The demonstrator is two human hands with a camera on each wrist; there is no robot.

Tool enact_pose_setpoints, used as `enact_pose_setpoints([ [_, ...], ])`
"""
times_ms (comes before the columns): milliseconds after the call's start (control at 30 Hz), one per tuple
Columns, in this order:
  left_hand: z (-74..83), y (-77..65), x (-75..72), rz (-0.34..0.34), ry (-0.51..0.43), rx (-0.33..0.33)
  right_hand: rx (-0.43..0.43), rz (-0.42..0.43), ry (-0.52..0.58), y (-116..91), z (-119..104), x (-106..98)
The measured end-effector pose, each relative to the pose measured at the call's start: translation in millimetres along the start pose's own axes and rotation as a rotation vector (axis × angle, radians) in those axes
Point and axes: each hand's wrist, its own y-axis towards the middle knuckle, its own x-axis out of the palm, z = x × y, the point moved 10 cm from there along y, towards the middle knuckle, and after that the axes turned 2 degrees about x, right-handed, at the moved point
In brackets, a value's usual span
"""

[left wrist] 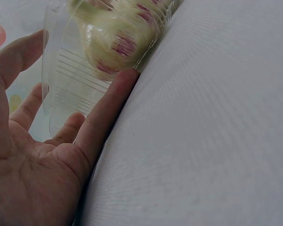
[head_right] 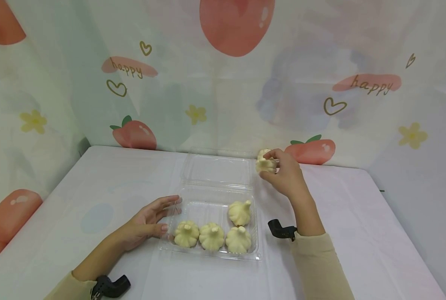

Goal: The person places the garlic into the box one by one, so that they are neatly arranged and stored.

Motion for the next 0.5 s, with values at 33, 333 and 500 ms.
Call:
enact_pose_setpoints([
  [33,0.0,-0.1,-0.1,0.000,-0.001,0.000,-0.004,-0.004,0.004,0,-1,1],
  [333,0.3,-0.3,-0.3,0.001,-0.008,-0.006,-0.018,-0.009,0.029,-2,-10,1],
  [500,-0.2,-0.1,-0.5,0.002,-0.010,-0.004,-0.033,-0.019,0.047,-4,-18,0],
])
